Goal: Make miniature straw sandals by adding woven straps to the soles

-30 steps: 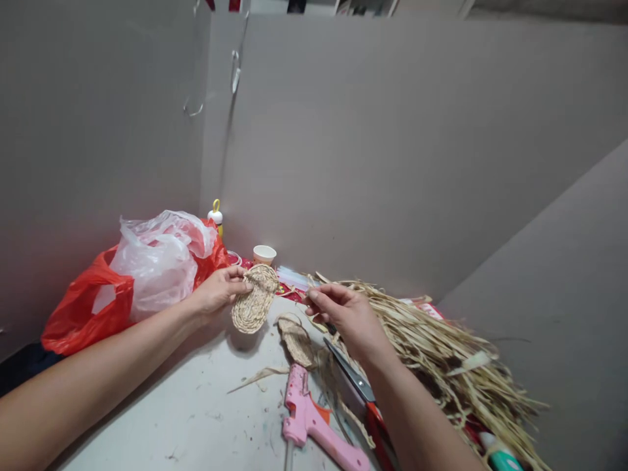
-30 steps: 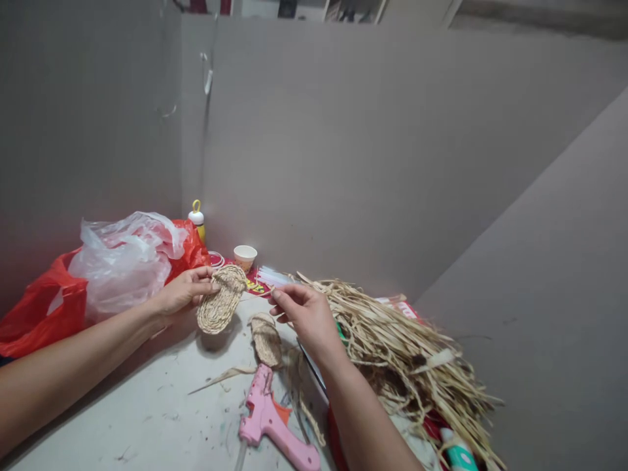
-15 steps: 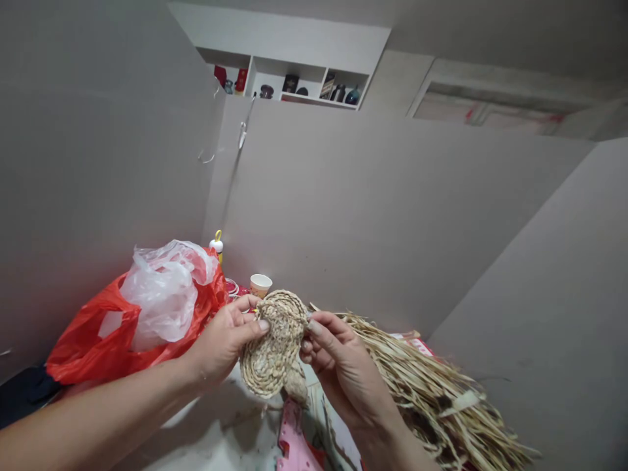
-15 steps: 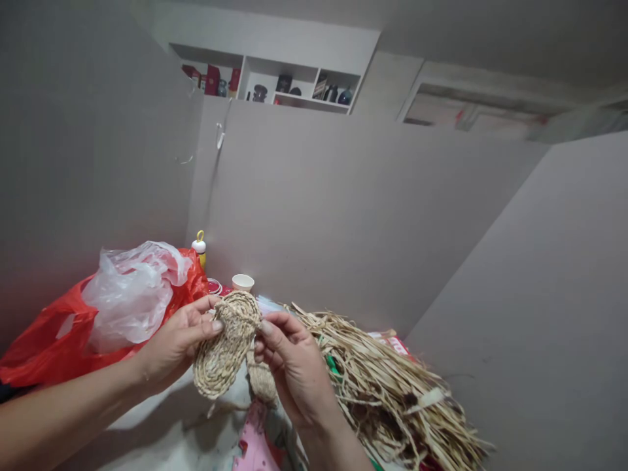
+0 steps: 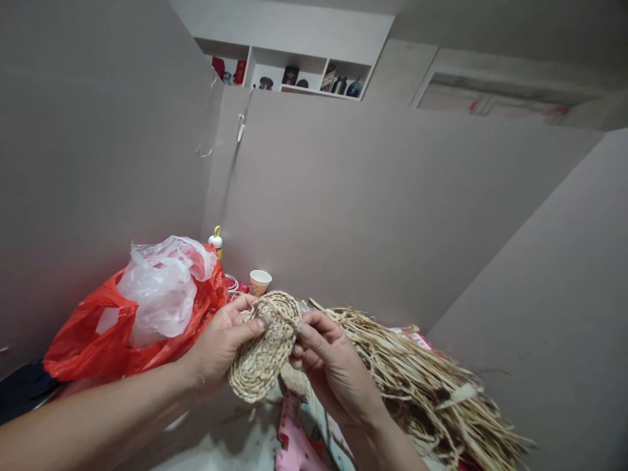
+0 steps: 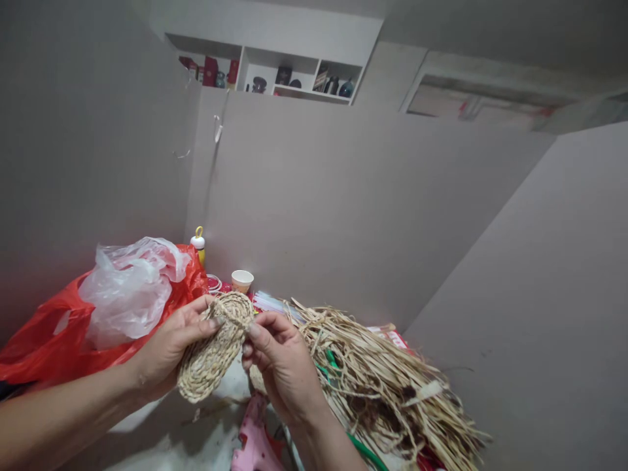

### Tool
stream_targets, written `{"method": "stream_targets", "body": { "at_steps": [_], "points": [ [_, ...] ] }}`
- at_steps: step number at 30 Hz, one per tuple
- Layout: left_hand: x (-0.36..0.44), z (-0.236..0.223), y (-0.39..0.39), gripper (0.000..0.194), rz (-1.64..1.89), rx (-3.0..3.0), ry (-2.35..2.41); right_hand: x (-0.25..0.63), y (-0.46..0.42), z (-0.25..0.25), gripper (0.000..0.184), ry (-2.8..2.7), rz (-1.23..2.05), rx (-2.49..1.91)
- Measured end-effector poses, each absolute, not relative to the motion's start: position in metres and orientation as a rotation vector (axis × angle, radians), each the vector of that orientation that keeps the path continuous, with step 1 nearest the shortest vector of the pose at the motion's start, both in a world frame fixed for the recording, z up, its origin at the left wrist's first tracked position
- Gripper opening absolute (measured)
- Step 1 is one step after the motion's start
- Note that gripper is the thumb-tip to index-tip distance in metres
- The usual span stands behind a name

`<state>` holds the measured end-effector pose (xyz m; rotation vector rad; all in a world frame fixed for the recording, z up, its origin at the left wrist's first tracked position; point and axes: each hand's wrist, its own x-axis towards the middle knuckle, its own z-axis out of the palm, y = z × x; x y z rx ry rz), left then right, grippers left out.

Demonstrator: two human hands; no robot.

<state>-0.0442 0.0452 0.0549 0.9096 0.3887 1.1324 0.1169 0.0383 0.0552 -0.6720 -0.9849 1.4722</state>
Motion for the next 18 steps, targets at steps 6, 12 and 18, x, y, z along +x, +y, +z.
{"method": "stream_targets", "body": {
  "at_steps": [6,12,18],
  "points": [
    [-0.048,0.058,0.047,0.028,1.161,0.893,0.389,0.119,0.046,0.051,0.023,-0.99,1.383,-0.614],
    [-0.046,0.054,0.048,0.032,1.233,0.92,0.395,0.112,0.033,0.045,0.022,-1.134,0.84,-0.854],
    [-0.044,0.045,0.047,0.031,1.271,1.04,0.477,0.099,0.024,0.038,0.017,-1.252,0.635,-0.979]
  ]
}}
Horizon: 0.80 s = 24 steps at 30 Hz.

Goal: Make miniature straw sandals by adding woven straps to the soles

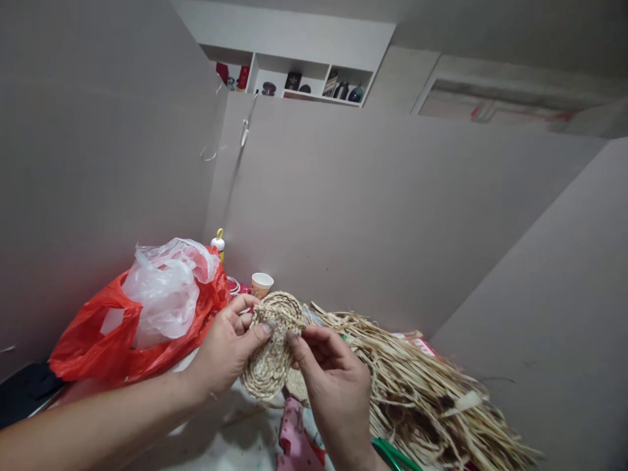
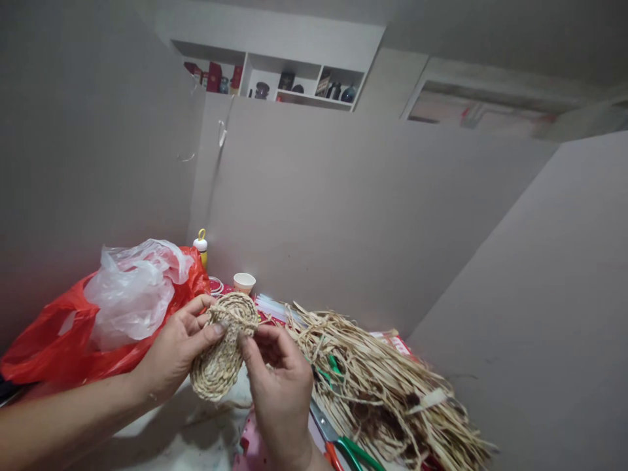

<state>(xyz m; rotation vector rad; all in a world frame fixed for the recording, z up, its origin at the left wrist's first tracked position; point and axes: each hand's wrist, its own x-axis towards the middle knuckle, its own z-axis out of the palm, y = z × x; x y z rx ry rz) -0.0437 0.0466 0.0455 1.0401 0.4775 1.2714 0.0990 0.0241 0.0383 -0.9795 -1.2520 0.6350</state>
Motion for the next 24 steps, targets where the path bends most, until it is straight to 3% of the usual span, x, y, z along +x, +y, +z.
{"method": "stream_targets", "body": {
  "at_steps": [8,16,24],
  "points": [
    [-0.0413,0.0426,0.0484,0.037,1.356,1.079,0.561,0.0968,0.0226,0.0414,0.018,-1.237,0.565,-1.014],
    [-0.0417,0.0424,0.0457,0.033,1.371,1.069,0.579,0.0948,0.0241,0.0438,0.028,-1.121,0.788,-1.011],
    [-0.0414,0.04,0.0456,0.025,1.408,1.171,0.623,0.0971,0.0239,0.0422,0.019,-1.138,0.768,-1.012]
  ]
}}
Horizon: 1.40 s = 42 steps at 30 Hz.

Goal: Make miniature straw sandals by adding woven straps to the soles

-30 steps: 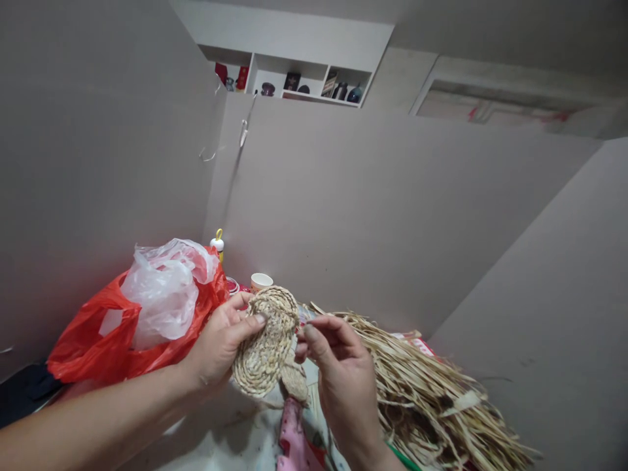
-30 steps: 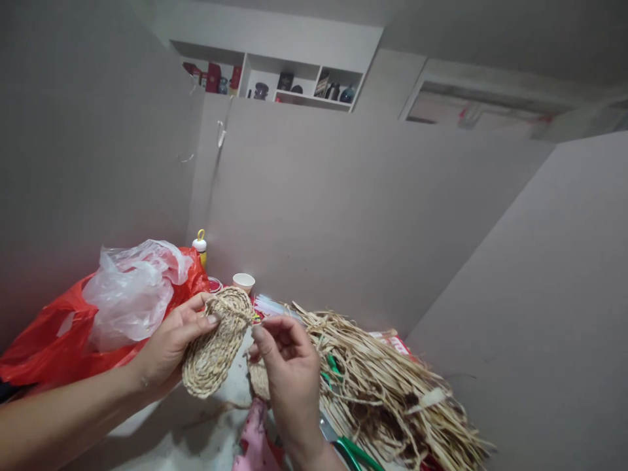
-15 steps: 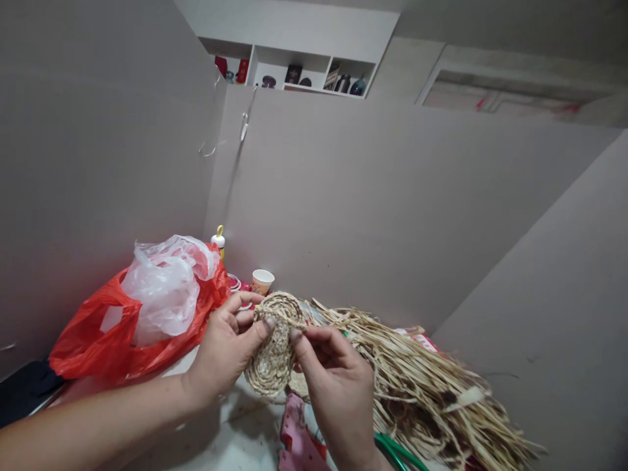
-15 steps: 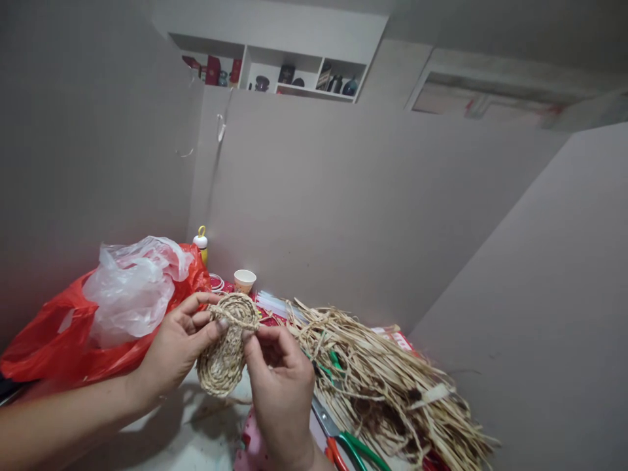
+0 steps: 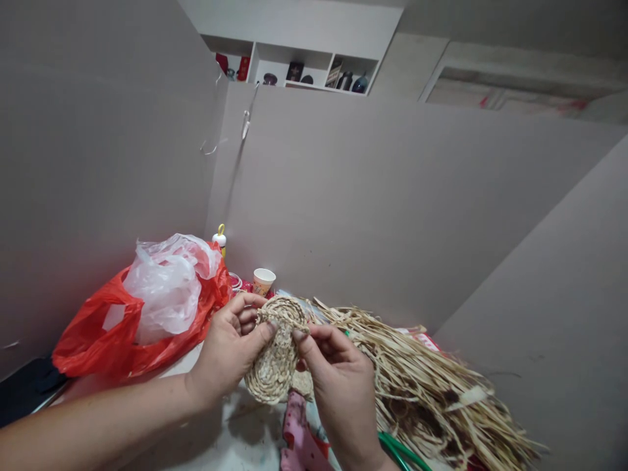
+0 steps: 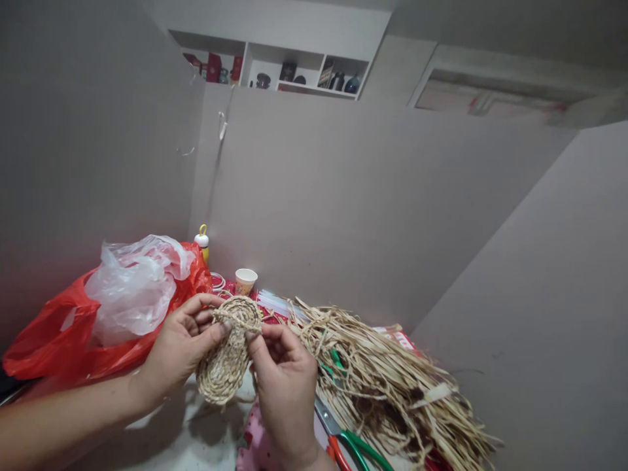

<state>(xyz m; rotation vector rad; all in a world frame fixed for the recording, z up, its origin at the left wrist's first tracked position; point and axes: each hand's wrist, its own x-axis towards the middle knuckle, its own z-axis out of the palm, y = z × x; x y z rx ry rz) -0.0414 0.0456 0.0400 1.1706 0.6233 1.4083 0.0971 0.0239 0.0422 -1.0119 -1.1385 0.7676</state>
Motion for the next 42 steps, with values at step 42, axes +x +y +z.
{"method": "stream_targets", "body": {
  "at_steps": [42],
  "points": [
    [-0.053,0.042,0.068,0.037,1.61,1.623,0.975,0.108,0.042,0.034,0.033,-1.431,1.282,-1.118]
  ]
}}
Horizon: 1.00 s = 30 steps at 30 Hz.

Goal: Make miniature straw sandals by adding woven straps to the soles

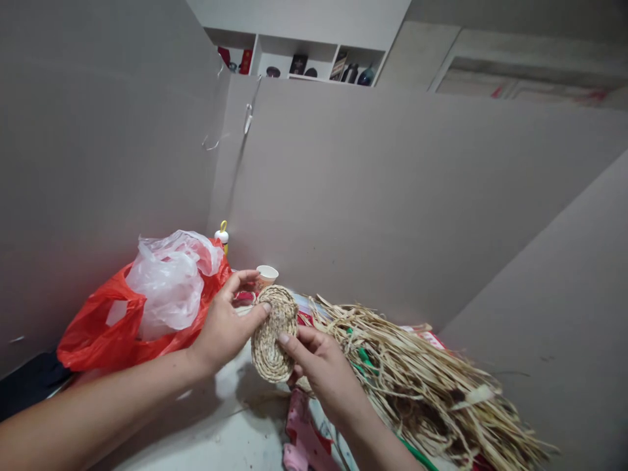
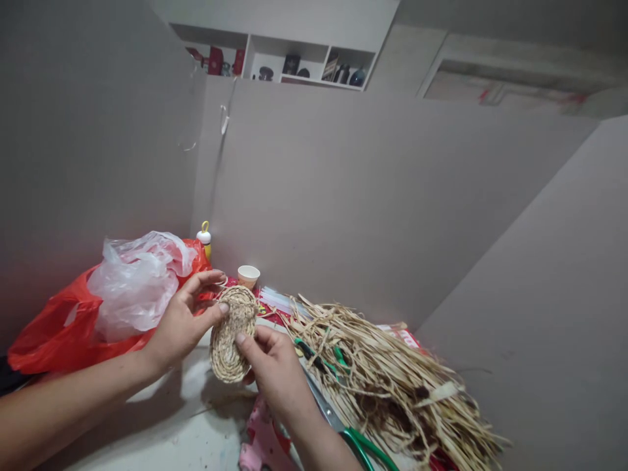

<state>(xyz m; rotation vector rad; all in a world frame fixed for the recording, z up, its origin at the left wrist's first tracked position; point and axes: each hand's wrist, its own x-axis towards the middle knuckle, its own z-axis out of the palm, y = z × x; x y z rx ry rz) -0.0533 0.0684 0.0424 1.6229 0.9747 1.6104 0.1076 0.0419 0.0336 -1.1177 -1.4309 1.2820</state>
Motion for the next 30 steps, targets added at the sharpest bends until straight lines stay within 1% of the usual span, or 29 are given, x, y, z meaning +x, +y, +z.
{"method": "stream_targets", "body": {
  "at_steps": [3,5,8,10,14,17,20,22,26,30],
  "points": [
    [-0.058,0.046,0.065,0.038,1.646,1.983,0.964,0.11,0.044,0.035,0.034,-1.447,1.305,-1.103],
    [-0.058,0.044,0.063,0.042,1.629,2.098,0.916,0.111,0.046,0.035,0.034,-1.414,1.289,-1.1],
    [-0.055,0.038,0.065,0.049,1.646,2.006,0.953,0.111,0.048,0.034,0.034,-1.353,1.246,-1.106],
    [-0.053,0.035,0.067,0.049,1.674,1.883,1.0,0.112,0.049,0.032,0.033,-1.334,1.224,-1.105],
    [-0.054,0.037,0.069,0.04,1.727,1.849,1.023,0.112,0.049,0.03,0.032,-1.356,1.21,-1.096],
    [-0.057,0.042,0.066,0.037,1.784,2.074,1.02,0.112,0.048,0.031,0.035,-1.412,1.218,-1.091],
    [-0.058,0.046,0.063,0.038,1.717,2.318,0.951,0.11,0.045,0.033,0.037,-1.48,1.205,-1.104],
    [-0.057,0.045,0.062,0.035,1.662,2.382,0.905,0.109,0.044,0.034,0.037,-1.514,1.189,-1.11],
    [-0.054,0.043,0.062,0.021,1.644,2.357,0.893,0.107,0.043,0.033,0.034,-1.556,1.147,-1.125],
    [-0.054,0.045,0.061,0.007,1.612,2.222,0.973,0.104,0.041,0.032,0.031,-1.614,1.019,-1.138]
  ]
}}
